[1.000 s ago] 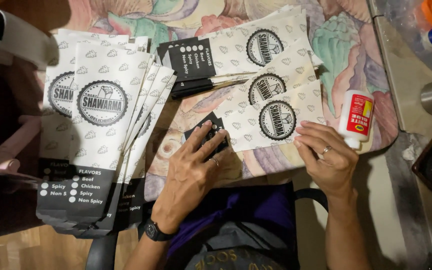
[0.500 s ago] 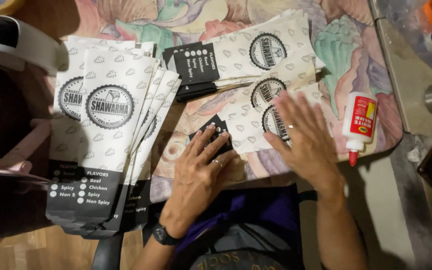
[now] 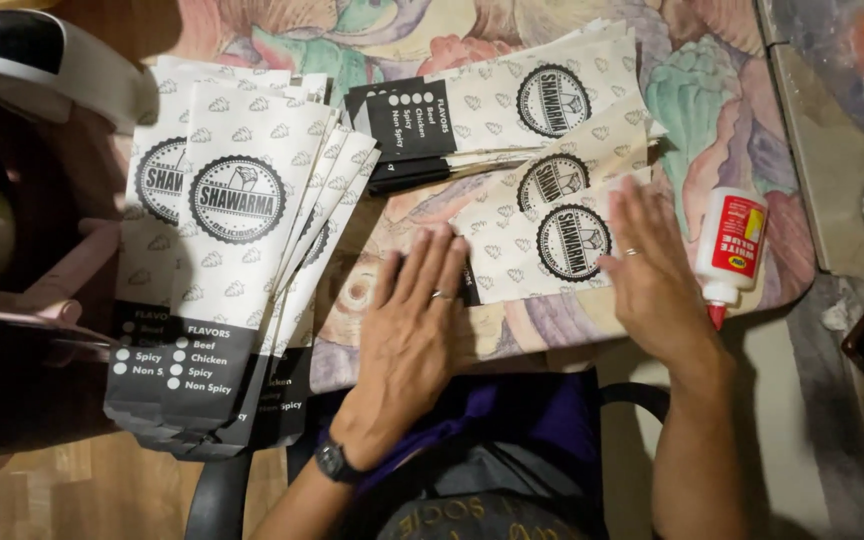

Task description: Applying glue to paper shawarma wrappers and folding them into their final shape.

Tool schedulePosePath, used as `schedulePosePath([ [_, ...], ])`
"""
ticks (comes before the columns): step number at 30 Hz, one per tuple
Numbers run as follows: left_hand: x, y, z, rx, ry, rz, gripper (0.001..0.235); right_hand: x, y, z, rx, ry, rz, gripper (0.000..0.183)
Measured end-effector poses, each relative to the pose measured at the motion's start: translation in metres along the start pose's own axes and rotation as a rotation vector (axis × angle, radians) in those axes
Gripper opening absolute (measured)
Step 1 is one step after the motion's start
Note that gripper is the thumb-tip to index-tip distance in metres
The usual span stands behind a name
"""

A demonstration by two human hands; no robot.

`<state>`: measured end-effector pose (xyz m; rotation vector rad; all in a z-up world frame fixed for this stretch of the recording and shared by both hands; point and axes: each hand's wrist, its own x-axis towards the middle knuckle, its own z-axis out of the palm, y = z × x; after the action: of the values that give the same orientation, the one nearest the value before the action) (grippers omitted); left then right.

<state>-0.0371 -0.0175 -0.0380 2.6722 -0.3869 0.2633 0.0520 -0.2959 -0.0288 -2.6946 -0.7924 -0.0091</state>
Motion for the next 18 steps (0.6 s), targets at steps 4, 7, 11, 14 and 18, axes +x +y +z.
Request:
schedulePosePath([
  [4, -0.018, -0.006, 0.002, 0.022, 0.007, -0.102, 0.067, -0.008, 0.011, 0.003, 0.014, 0.063, 0.122, 0.059],
  [7, -0.02, -0.005, -0.011, 0.09, -0.043, -0.164, 0.078, -0.009, 0.006, 0.002, -0.007, 0.176, 0.081, 0.064],
  [11, -0.027, -0.006, 0.006, 0.08, 0.088, -0.144, 0.098, -0.009, -0.005, -0.003, -0.027, 0.267, 0.078, 0.07],
  [14, -0.014, 0.015, 0.0, -0.053, 0.223, -0.026, 0.089, -0.008, -0.005, -0.002, -0.019, 0.336, 0.054, 0.072],
  [18, -0.008, 0.04, 0.019, 0.046, 0.044, 0.189, 0.073, -0.012, -0.003, -0.006, -0.015, 0.371, 0.07, 0.071],
])
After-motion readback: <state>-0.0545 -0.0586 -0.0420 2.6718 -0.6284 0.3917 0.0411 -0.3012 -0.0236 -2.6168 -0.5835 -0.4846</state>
